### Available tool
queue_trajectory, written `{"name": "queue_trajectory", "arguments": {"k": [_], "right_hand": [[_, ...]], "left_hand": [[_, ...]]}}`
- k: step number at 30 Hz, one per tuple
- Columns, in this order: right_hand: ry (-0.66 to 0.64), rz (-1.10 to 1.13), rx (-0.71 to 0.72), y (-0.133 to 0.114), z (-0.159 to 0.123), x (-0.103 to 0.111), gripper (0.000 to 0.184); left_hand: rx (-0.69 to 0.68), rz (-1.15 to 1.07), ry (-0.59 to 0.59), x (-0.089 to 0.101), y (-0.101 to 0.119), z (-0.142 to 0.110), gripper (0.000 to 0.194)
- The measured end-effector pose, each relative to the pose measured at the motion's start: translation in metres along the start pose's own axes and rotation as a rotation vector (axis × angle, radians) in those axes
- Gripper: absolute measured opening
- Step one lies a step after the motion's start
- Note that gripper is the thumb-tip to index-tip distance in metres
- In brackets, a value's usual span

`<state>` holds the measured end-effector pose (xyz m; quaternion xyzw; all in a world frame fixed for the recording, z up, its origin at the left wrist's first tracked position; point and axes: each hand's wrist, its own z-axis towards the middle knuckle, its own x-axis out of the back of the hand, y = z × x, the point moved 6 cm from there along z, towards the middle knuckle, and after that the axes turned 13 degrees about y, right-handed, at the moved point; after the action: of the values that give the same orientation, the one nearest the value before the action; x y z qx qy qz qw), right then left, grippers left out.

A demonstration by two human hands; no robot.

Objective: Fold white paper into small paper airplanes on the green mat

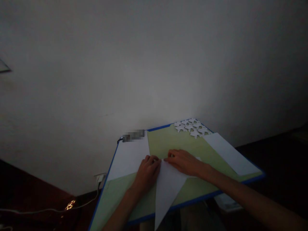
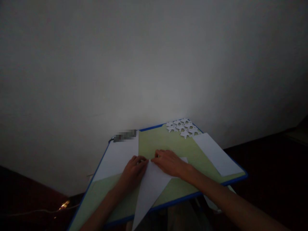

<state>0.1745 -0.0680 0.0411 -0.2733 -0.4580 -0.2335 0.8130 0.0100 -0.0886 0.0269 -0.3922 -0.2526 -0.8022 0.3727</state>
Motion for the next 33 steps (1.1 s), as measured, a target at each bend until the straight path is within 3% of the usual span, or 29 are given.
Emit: {"name": "queue_trajectory", "arguments": {"k": [8,18,24,33], "right_hand": [[-0.113,-0.031,0.174,0.002,0.027,-0.006,0.03],[-0.162,-0.112,0.339,0.009,0.041,-0.021,0.039],[-0.118,-0.088,0.339,0.017,0.032,-0.019,0.031],[-0.079,-0.049,0.289,0.025,0.006,-0.004,0.034]], "left_hand": [[0.017,-0.025,0.027,-0.003,0.002,-0.004,0.029],[-0.009,0.079,-0.045,-0.002,0.005,-0.001,0.031],[-0.026,0.137,-0.068,-0.002,0.007,-0.001,0.028],[-0.014,0.143,-0.071,-0.002,0.007,-0.002,0.029]]}}
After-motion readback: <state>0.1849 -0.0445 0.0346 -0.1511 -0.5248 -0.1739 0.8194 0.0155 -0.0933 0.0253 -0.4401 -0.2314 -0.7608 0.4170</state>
